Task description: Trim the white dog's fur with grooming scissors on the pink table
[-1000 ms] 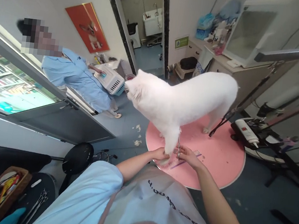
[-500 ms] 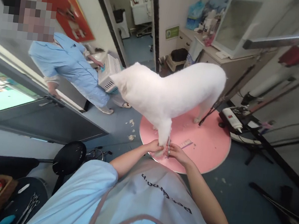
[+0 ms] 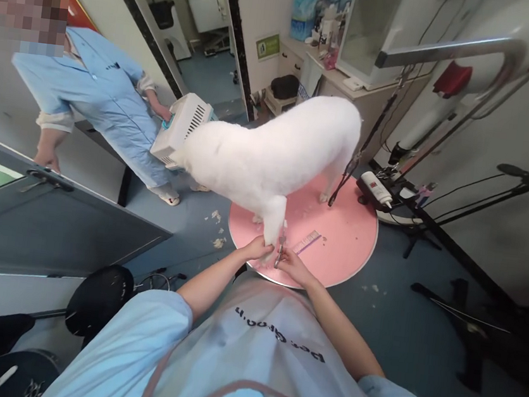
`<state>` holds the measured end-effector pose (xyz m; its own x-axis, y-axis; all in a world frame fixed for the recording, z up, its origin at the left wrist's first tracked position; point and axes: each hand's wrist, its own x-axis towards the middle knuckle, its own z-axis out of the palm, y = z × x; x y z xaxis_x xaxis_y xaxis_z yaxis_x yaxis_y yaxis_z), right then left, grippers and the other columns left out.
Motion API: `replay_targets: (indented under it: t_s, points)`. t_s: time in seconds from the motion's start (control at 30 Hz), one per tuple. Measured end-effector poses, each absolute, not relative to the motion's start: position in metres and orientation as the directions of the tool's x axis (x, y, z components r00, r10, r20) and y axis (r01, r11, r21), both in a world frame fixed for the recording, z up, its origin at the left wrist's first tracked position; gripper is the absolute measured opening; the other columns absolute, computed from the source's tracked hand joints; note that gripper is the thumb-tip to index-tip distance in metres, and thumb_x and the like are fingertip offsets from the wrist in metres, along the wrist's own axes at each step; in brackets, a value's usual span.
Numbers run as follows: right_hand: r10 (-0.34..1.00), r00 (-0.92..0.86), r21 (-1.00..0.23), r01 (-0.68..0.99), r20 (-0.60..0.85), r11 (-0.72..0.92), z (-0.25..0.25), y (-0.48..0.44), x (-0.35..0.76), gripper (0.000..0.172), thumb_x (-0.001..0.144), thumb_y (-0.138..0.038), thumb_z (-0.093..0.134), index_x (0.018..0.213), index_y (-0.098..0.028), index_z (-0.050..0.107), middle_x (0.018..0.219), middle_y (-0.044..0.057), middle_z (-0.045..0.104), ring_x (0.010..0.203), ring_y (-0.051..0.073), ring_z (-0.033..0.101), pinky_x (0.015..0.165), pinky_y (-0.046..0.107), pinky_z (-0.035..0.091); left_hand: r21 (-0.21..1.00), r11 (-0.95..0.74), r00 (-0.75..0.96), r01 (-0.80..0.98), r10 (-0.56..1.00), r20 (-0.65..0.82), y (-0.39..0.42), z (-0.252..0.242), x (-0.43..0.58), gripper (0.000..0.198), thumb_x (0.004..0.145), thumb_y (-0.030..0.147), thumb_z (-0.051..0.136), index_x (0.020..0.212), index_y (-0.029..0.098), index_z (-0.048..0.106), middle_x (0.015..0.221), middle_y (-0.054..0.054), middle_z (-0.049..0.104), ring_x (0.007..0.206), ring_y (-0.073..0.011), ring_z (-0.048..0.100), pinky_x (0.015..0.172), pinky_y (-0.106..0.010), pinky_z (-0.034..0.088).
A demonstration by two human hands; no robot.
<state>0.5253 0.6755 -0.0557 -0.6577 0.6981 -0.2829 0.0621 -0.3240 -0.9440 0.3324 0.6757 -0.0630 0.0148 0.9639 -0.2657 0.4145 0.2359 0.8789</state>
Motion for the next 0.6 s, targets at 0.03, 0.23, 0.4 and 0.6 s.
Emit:
replay_targets:
  t_s: [0.03,0.23,0.4,0.6]
  points:
    - [0.734,-0.626,-0.960,0.094,-0.264,-0.265,-0.059,0.671,0.523,0.042,0.067,-0.031,0.068,0.105,-0.023,0.051,0.093,0.001,0.062,0.086,0.018,0.060,0.080,0.034,0.048,0.875,0.236,0.018,0.422,0.963,-0.268,0.676,-0.060,0.332,0.003,0.070,0.015,0.058,0.072,0.014,0.059,0.066,0.001,0.058,0.064,-0.0122,0.051,0.062,-0.022,0.043]
    - [0.856,-0.492,-0.961,0.275,-0.159,-0.021,-0.067,0.655,0.516,0.033,0.074,-0.040,0.067,0.096,-0.022,0.050,0.087,0.000,0.058,0.080,0.018,0.056,0.074,0.034,0.047,0.862,0.191,0.077,0.470,0.964,-0.255,0.679,-0.037,0.320,0.006,0.073,0.019,0.059,0.076,0.014,0.057,0.072,0.000,0.059,0.070,-0.0132,0.053,0.070,-0.023,0.046]
    - [0.852,-0.485,-0.956,0.287,-0.195,-0.056,-0.069,0.649,0.517,0.033,0.079,-0.035,0.061,0.107,-0.023,0.050,0.085,0.000,0.061,0.074,0.019,0.058,0.070,0.033,0.046,0.841,0.082,0.214,0.535,0.950,-0.229,0.674,-0.027,0.327,0.028,0.067,0.014,0.063,0.095,0.012,0.064,0.093,-0.004,0.069,0.088,-0.0190,0.062,0.084,-0.028,0.050]
    - [0.871,-0.474,-0.955,0.296,-0.125,0.024,-0.077,0.638,0.517,0.038,0.077,-0.041,0.069,0.105,-0.023,0.049,0.090,0.003,0.061,0.082,0.021,0.059,0.076,0.037,0.048,0.799,-0.015,0.365,0.601,0.895,-0.257,0.677,-0.024,0.332,0.033,0.065,0.011,0.061,0.098,0.013,0.066,0.094,-0.004,0.070,0.087,-0.0186,0.064,0.083,-0.026,0.051]
